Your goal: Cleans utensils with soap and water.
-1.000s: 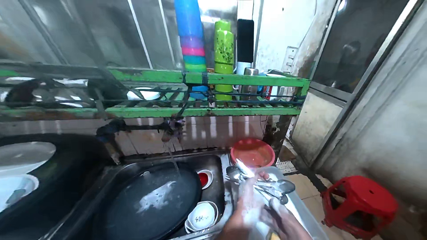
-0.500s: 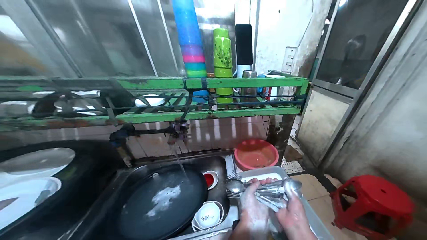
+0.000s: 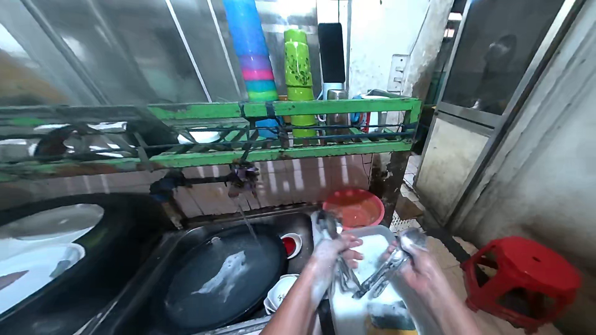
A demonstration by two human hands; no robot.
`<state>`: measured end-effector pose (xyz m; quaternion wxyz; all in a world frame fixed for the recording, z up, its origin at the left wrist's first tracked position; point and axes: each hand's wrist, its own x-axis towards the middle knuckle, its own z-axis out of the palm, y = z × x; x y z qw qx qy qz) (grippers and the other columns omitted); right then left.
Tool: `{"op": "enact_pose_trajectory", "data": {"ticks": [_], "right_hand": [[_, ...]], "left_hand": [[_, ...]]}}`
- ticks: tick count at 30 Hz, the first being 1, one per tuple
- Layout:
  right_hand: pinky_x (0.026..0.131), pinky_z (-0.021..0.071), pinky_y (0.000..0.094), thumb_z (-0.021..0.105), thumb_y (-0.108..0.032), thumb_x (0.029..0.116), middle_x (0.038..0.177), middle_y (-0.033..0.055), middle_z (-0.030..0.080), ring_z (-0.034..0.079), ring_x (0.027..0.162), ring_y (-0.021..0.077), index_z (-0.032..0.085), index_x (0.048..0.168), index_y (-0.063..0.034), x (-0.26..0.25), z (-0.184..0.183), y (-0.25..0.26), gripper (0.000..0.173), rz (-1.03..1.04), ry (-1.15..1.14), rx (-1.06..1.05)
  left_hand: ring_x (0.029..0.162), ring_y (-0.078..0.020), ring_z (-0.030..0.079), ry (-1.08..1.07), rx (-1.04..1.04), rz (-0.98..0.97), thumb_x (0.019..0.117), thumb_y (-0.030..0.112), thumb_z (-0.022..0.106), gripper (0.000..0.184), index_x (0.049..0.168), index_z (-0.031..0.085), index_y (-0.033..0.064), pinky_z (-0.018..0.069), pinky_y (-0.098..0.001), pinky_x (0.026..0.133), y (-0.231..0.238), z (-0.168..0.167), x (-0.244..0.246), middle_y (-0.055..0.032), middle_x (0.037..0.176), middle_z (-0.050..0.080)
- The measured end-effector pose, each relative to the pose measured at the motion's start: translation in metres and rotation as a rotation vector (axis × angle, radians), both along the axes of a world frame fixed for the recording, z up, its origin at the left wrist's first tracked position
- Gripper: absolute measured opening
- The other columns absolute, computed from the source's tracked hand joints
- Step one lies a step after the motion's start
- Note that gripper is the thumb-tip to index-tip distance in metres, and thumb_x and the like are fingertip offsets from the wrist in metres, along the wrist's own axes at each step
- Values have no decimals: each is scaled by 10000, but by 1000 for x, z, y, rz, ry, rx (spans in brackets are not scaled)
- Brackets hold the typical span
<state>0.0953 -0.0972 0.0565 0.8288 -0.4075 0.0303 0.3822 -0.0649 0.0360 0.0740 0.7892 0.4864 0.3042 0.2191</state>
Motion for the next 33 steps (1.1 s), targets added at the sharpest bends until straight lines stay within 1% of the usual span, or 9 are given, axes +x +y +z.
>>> {"op": "enact_pose_trajectory", "data": {"ticks": [4,8,12,17,20,23,26,29,33], "right_hand": [[633,614,380,451,-8,1042,838,149,658,684,692,224,517,1139,26,-14,0,18,122,-3,-44,-10],[629,595,399,463,-35,1037,889,154,646,667,717,233,519,1172,6,-13,-5,29,152,-45,24,-30],[691,584,397,506,-68,1042,939,132,651,659,787,214,549,1186,-20,-18,-2,23,158,40,-32,-76],[969,556,357,608,-102,962,1498,94,504,623,1210,178,209,1617,-172,-6,-2,-28,769,418,-649,-245],[1106,467,448,681,-132,917,1472,161,554,571,1312,256,465,1516,-58,-5,-11,-61,641,867,-1193,-550],[1240,292,508,759,-248,916,1642,113,376,351,1519,289,436,1570,-148,-34,-27,-72,736,1303,-1546,-743],[1230,282,554,820,-266,852,1675,130,300,317,1529,334,338,1614,-136,-45,-52,-68,911,1342,-1661,-928],[1170,395,544,795,-99,830,1620,115,410,454,1451,327,338,1612,-146,-45,-55,-63,908,1258,-1667,-982],[1196,359,529,771,-79,833,1587,131,453,437,1461,323,371,1593,-115,-49,-56,-53,859,1258,-1732,-1007]], "left_hand": [[922,-156,651,232,116,-256,1034,221,603,360,1333,545,29,556,-335,826,-27,-10,26,-91,1072,660],[771,-157,678,209,127,-366,1036,234,600,373,1329,506,24,592,-325,740,-41,-37,31,-79,937,672],[679,-118,638,322,257,-349,872,67,706,319,1163,580,37,558,-284,641,-47,-57,39,-40,842,655],[740,-114,657,259,242,-79,876,35,736,209,1073,673,5,558,-279,697,-32,-57,42,-54,877,708],[974,-184,669,335,396,-89,919,118,728,288,1175,667,-1,556,-370,885,-15,-63,49,-129,1059,696],[1216,-301,610,686,546,-334,981,267,674,469,1362,589,8,482,-475,1053,-4,-80,70,-216,1318,621],[1284,-342,578,857,570,-403,976,355,668,549,1378,573,-8,457,-523,1088,-8,-97,89,-222,1379,595],[1287,-334,590,891,673,-285,1029,328,557,432,1308,637,7,461,-526,1089,-18,-95,88,-200,1347,631],[1202,-327,642,730,567,-2,1034,332,561,392,1263,657,29,493,-539,1039,-15,-82,82,-192,1253,679]]}}
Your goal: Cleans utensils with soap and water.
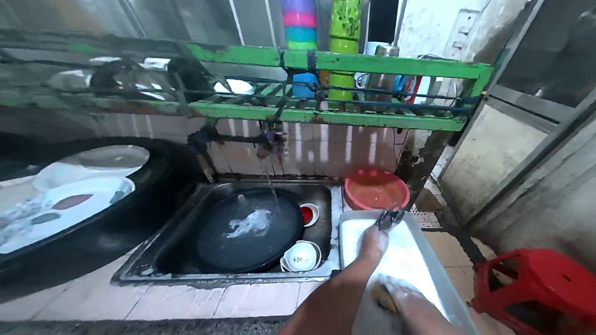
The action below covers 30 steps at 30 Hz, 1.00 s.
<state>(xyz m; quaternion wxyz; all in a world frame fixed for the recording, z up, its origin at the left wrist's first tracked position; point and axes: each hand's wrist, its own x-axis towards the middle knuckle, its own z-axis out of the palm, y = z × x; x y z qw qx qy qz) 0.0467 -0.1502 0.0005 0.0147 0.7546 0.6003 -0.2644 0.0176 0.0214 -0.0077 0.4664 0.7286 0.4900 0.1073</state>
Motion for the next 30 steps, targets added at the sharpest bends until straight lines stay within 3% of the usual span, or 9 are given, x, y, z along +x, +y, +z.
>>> {"op": "enact_pose_trajectory", "data": {"ticks": [2,4,7,13,17,21,23,25,30], "right_hand": [[1181,357,567,771,-124,847,1547,138,501,463,1435,346,407,1574,-123,-5,0,7,813,1,-44,-26],[1158,354,600,748,-222,876,1544,133,503,468,1424,355,407,1577,-156,-7,-2,14,782,-29,-76,-59],[1135,362,610,729,-351,889,1546,115,499,466,1420,344,425,1563,-160,-5,-6,22,765,-78,-98,-72],[965,529,584,651,-375,960,1261,181,677,676,1142,365,477,1486,-130,15,-18,30,605,-411,16,-31],[1010,511,525,759,-192,890,1252,236,658,651,1147,341,520,1433,7,37,-6,20,625,-752,335,407],[909,577,378,773,-127,795,1223,160,656,669,1065,190,464,1433,32,25,16,21,726,-878,679,841],[1018,529,411,817,-199,796,1272,204,649,642,1168,243,490,1419,71,12,28,32,753,-797,519,836],[1050,493,489,829,-242,815,1255,263,654,637,1189,335,545,1368,92,7,32,49,705,-769,341,834],[1060,475,512,758,-137,913,1307,263,625,612,1221,343,484,1456,35,34,27,67,632,-907,436,716]], "left_hand": [[1027,-273,683,-221,-113,119,1032,353,599,422,1279,633,12,547,-470,931,7,-1,1,-174,1123,700],[648,-142,563,-518,-339,196,1040,233,605,339,1281,586,-4,503,-302,608,10,-2,1,-85,832,605],[501,-76,475,-840,-713,234,1071,197,526,202,1203,529,44,444,-213,469,11,0,-15,-6,695,496],[708,-191,676,-797,-734,130,1098,236,466,339,1286,552,-33,581,-331,699,6,6,-47,-129,877,686],[551,-97,549,-742,-652,94,1068,149,529,226,1212,551,-23,497,-233,547,-6,5,-58,-34,718,586],[514,-82,515,-588,-677,14,1064,171,544,193,1172,536,12,474,-219,499,-20,6,-61,-5,694,533],[574,-108,580,-356,-566,-139,1032,105,534,167,1142,570,-15,528,-268,579,-30,12,-61,-38,759,604],[683,-135,608,-129,-514,-288,1038,75,487,264,1269,544,-40,547,-322,689,-40,21,-56,-87,906,624],[495,-108,519,-201,-653,-153,1028,100,565,216,1218,501,20,500,-273,504,-40,10,-51,-15,703,542]]}}
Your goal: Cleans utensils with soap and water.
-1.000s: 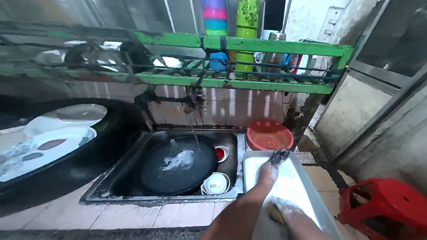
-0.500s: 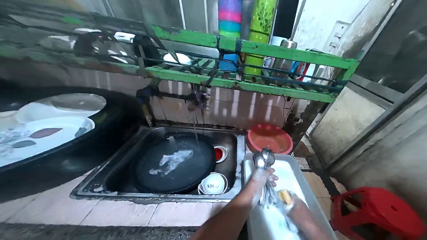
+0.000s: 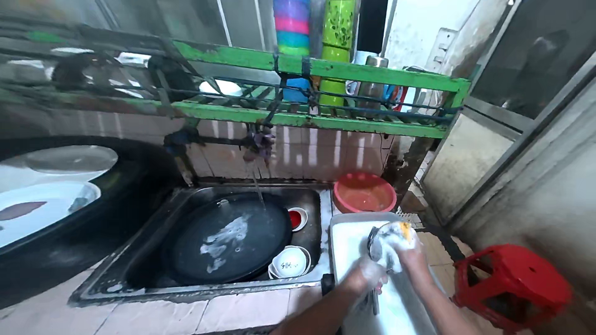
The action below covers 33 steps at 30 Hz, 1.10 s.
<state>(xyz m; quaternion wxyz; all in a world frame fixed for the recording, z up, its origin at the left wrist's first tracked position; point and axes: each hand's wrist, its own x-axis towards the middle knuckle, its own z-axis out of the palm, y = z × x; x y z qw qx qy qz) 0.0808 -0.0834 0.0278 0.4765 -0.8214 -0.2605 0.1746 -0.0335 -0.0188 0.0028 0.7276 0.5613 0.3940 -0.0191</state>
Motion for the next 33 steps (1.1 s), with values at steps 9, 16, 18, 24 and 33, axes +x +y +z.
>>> {"op": "enact_pose_trajectory", "data": {"ticks": [9,16,18,24,33], "right_hand": [[1010,517,499,740,-114,920,1290,263,625,638,1161,327,428,1481,44,-23,3,-7,662,-7,72,107],[1100,457,404,791,-181,875,1340,185,628,603,1246,244,541,1419,3,-21,14,-48,626,529,49,-336],[1067,488,399,781,-115,867,1315,185,635,621,1207,226,523,1426,16,-6,14,-59,630,413,116,-249],[1031,511,469,737,-143,928,1293,250,632,640,1173,299,441,1472,60,-15,11,-21,652,49,54,67],[1054,500,418,771,-148,884,1265,209,655,635,1179,249,546,1383,51,1,15,-57,582,233,7,-86]], "left_hand": [[1093,-244,648,-371,-207,460,1102,415,409,481,1325,586,27,548,-458,937,-2,14,-1,-157,1200,661],[705,-165,626,-540,-297,586,1108,248,434,280,1134,570,4,572,-331,721,24,8,-5,-68,849,620],[673,-155,635,-485,-258,532,1102,241,460,291,1123,596,-15,577,-315,700,25,12,-6,-76,823,642],[1131,-234,618,-350,-95,484,1112,363,409,438,1323,595,27,520,-438,967,-9,29,12,-154,1237,641],[659,-141,623,-482,-176,601,1090,139,467,191,1174,564,-3,552,-284,636,13,17,3,-71,825,641]]}}
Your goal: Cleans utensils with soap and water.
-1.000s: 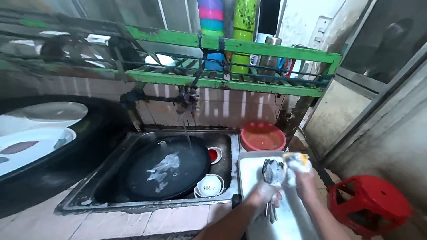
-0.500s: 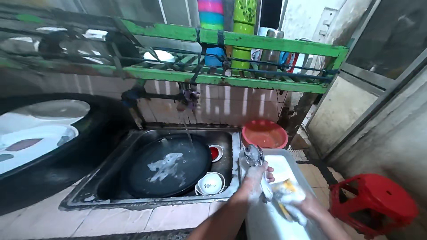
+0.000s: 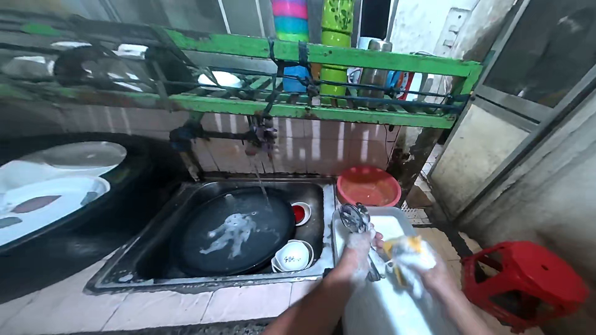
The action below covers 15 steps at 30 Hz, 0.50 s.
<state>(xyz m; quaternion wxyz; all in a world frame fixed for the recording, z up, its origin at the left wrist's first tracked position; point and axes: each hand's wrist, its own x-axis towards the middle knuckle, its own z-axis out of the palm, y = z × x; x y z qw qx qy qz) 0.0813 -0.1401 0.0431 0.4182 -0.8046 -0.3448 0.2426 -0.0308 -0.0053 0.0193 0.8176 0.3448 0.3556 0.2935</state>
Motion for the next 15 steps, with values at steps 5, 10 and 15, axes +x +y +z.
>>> {"op": "enact_pose_trajectory", "data": {"ticks": [5,10,15], "right_hand": [[1161,394,541,752,-328,847,1535,204,466,450,1425,359,391,1555,-51,-25,12,25,841,284,-386,-330],[1103,419,601,623,-459,926,1544,208,464,458,1410,404,469,1506,-38,-30,-20,35,733,295,-612,-478],[1105,440,563,607,-379,961,1511,200,499,488,1396,373,488,1491,-45,-28,-14,40,638,311,-490,-537]], "left_hand": [[842,-197,640,64,36,36,1121,256,397,349,1178,612,-13,556,-363,779,-19,8,9,-129,951,650],[999,-189,641,209,83,-90,1094,192,467,293,1231,610,-24,547,-341,874,-43,25,10,-138,1106,663],[960,-202,638,255,16,-44,1050,153,559,222,1157,631,-28,539,-354,841,-48,29,9,-140,1050,664]]}}
